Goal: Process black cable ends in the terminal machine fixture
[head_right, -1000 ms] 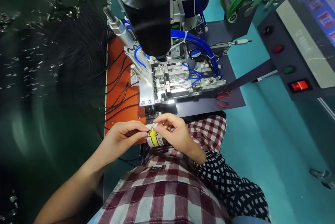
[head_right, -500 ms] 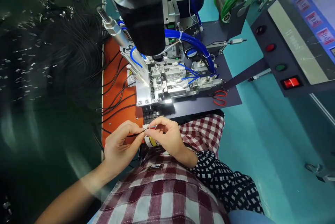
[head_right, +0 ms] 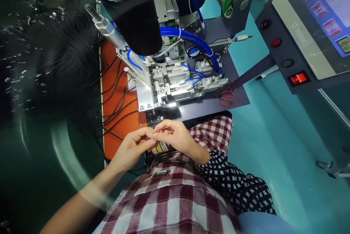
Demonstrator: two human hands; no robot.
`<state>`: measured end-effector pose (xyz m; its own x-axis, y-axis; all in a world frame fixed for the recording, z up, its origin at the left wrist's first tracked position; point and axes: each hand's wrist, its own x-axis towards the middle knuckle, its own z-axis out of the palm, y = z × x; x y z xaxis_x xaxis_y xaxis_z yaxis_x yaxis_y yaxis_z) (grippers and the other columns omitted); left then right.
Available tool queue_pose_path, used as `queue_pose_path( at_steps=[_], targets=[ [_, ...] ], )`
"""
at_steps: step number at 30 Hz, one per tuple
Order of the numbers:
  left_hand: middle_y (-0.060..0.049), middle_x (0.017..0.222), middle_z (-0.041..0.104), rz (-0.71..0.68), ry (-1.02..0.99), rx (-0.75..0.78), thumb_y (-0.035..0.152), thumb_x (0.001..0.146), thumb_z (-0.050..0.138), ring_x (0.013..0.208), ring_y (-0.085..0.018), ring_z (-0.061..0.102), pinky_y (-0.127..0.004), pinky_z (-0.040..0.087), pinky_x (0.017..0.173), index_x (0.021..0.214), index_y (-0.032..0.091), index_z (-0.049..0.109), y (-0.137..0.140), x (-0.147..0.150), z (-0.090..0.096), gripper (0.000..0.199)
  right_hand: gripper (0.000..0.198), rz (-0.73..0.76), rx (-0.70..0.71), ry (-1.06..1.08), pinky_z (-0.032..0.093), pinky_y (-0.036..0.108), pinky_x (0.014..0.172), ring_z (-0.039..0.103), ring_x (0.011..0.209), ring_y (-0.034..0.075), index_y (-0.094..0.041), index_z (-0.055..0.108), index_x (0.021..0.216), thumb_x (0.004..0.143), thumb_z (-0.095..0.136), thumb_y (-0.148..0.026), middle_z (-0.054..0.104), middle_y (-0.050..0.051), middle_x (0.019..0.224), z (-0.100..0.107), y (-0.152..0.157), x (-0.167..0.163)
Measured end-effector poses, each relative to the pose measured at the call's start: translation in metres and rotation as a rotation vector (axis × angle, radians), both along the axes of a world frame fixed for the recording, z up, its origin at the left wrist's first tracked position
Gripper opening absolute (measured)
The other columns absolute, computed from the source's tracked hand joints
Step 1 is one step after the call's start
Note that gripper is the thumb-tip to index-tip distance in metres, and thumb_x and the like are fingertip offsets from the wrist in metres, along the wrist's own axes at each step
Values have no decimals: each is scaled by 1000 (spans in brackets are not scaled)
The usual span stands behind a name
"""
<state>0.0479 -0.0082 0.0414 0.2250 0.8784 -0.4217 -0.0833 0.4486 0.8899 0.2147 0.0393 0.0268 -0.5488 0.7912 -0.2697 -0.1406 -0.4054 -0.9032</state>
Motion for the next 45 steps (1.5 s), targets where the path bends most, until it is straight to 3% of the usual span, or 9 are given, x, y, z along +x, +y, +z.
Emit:
queue_pose_path(
  at_steps=[3,12,17,22,30,38,45],
  targets=[
    [2,63,57,-8,-5,-47,34,85,65,56,-10,55,-22,42,56,82,16,58,0,3,-4,20,26,-17,-23,-77,29,20,42,38,48,5,-16,63,73,72,77,-38,53,-4,63,-1,2,4],
    [3,60,51,30,113,-12,34,84,66,52,-8,48,-21,37,51,75,16,55,4,1,8,23,18,-123,141,-166,35,22,45,44,52,7,-17,64,73,79,69,-33,56,-1,70,7,1,11],
    [5,60,52,86,62,-47,36,83,67,53,-8,48,-20,36,52,97,17,58,4,6,10,26,18,-60,97,-139,34,22,45,43,49,7,-17,62,74,81,67,-33,54,-2,70,2,-6,7],
    [5,56,50,200,58,-67,33,81,71,52,-6,42,-19,31,50,88,16,62,-1,8,1,21,13,-132,229,-160,36,23,51,44,57,8,-17,61,73,83,64,-25,52,-2,72,-5,-16,3],
    [6,50,44,304,-77,-117,29,79,72,50,-7,37,-21,27,51,83,16,63,-2,13,-4,16,12,-186,308,-245,40,24,55,48,61,11,-18,60,74,84,63,-23,54,-1,73,-11,-24,-4],
    [6,52,44,321,-63,-135,29,78,71,49,-6,35,-20,25,50,80,16,61,-2,14,-4,17,7,-147,371,-272,43,25,57,52,65,12,-18,63,79,83,64,-24,59,2,78,-4,-12,5],
    [7,50,42,293,-62,-151,28,80,69,49,-6,33,-19,25,50,80,16,61,-3,15,-3,15,9,-177,326,-244,41,25,55,50,62,11,-18,61,72,80,65,-20,58,1,74,1,-10,1]
  ],
)
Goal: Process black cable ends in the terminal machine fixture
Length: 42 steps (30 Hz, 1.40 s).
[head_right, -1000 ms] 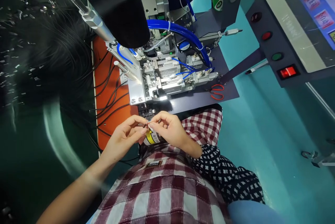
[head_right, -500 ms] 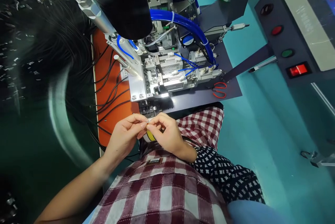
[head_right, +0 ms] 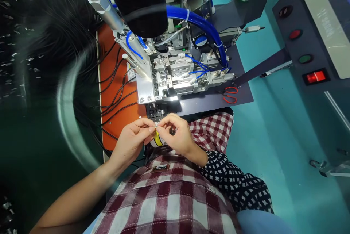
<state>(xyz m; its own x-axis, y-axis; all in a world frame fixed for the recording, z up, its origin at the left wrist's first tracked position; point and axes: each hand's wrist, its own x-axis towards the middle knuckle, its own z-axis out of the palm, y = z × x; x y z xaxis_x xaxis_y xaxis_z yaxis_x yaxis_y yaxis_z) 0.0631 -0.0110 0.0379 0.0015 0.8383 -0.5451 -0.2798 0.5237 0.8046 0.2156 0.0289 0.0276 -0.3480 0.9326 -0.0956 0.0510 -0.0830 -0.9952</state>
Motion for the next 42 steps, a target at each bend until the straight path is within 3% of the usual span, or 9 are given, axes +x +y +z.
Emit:
queue_pose_path(
  at_steps=[7,14,20,22,33,42],
  targets=[
    [7,50,41,-19,39,8,29,80,68,49,-6,33,-19,25,48,81,16,61,-1,-1,0,15,9,2,-112,36,38,24,52,48,58,10,-18,60,72,78,65,-23,56,-1,70,-6,-1,-1],
    [7,52,44,-120,80,6,31,80,69,48,-6,36,-18,26,48,80,16,60,0,-3,-1,17,8,30,-48,18,39,23,54,48,59,10,-18,61,70,77,64,-18,56,-1,73,-5,0,3],
    [7,50,44,-29,15,20,27,82,68,47,-6,37,-19,26,49,83,17,59,-3,0,-3,13,13,61,-301,82,35,23,48,46,52,9,-17,60,72,78,67,-27,54,-3,64,-7,-1,3],
    [7,51,46,1,-24,27,26,82,68,47,-6,38,-20,27,49,83,17,59,-3,1,-3,13,15,49,-329,88,35,23,49,45,51,9,-17,60,72,78,68,-29,54,-3,64,-6,-1,2],
    [6,49,47,-63,8,23,26,83,67,46,-6,40,-19,28,49,80,16,58,-4,-2,-4,14,7,12,-103,51,37,23,52,48,58,9,-17,63,74,78,67,-22,57,-1,72,-1,1,1],
    [7,48,46,-20,-22,42,28,84,68,46,-6,40,-19,28,50,82,17,58,-4,0,-6,15,9,-2,-192,89,38,23,52,49,57,10,-17,63,72,77,67,-24,58,-1,68,-5,-1,0]
  ],
)
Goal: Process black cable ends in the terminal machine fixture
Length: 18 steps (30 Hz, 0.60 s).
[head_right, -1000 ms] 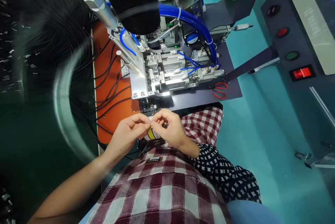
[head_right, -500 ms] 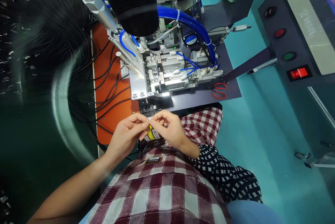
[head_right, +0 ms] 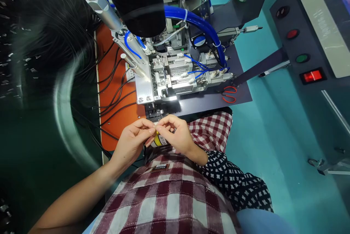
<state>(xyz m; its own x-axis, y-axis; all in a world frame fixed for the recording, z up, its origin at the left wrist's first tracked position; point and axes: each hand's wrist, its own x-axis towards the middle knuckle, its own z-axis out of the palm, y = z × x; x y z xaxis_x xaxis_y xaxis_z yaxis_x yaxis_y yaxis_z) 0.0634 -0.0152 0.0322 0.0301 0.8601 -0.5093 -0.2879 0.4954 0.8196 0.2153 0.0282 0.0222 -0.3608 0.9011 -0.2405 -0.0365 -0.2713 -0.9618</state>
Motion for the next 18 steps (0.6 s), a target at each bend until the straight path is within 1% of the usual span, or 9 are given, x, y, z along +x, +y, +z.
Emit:
queue_pose_path(
  at_steps=[4,12,18],
  targets=[
    [7,48,46,6,-8,5,28,84,68,46,-6,41,-19,29,50,83,17,58,-1,0,-1,16,10,0,-12,-7,37,23,50,48,55,9,-17,62,71,77,66,-24,57,-2,66,0,-1,0],
    [7,49,48,-25,36,16,29,84,68,46,-6,41,-19,29,49,82,17,58,-3,-1,-3,16,6,-15,141,-40,38,23,53,48,59,9,-17,63,71,77,65,-17,56,-1,70,3,-1,0],
    [6,50,49,-9,70,21,30,84,67,47,-6,41,-19,29,49,83,17,58,-4,0,-3,16,5,-21,54,-19,36,22,50,46,54,8,-17,62,71,75,64,-18,55,-2,67,1,-2,-2]
  ],
)
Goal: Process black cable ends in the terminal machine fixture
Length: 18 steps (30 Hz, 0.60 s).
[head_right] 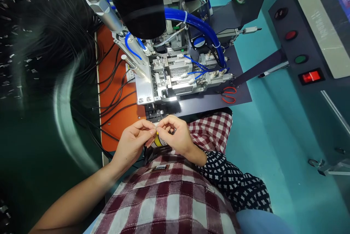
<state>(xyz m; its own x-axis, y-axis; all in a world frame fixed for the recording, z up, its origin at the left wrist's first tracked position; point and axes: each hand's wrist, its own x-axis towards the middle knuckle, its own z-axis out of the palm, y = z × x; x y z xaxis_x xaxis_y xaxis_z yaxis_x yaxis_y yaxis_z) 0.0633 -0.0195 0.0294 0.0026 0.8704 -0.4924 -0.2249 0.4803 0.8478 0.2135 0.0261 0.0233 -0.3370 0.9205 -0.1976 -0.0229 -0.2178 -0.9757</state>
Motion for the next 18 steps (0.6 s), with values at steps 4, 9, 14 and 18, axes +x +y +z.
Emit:
queue_pose_path(
  at_steps=[4,9,14,18],
  targets=[
    [6,52,49,37,-39,11,29,84,69,48,-5,42,-19,30,50,84,17,58,0,2,0,15,6,-13,-36,10,36,23,49,47,54,9,-17,62,71,75,65,-19,56,-2,66,0,0,-1],
    [7,54,49,66,-61,40,28,84,68,48,-6,43,-19,33,50,86,18,59,0,3,-1,14,8,2,-49,5,36,23,48,49,53,9,-17,62,72,78,65,-22,57,-1,66,-2,-2,-1],
    [4,62,54,61,0,47,28,82,70,51,-5,44,-17,34,48,92,17,63,0,3,3,17,6,-14,80,-32,39,23,53,50,58,9,-18,63,76,81,64,-21,58,0,76,-5,-5,1],
    [3,64,56,103,7,72,26,80,72,52,-6,48,-19,38,51,91,17,65,0,4,3,16,14,38,-140,75,37,21,46,48,49,8,-18,59,76,82,65,-29,53,-4,62,-3,-5,0]
  ],
)
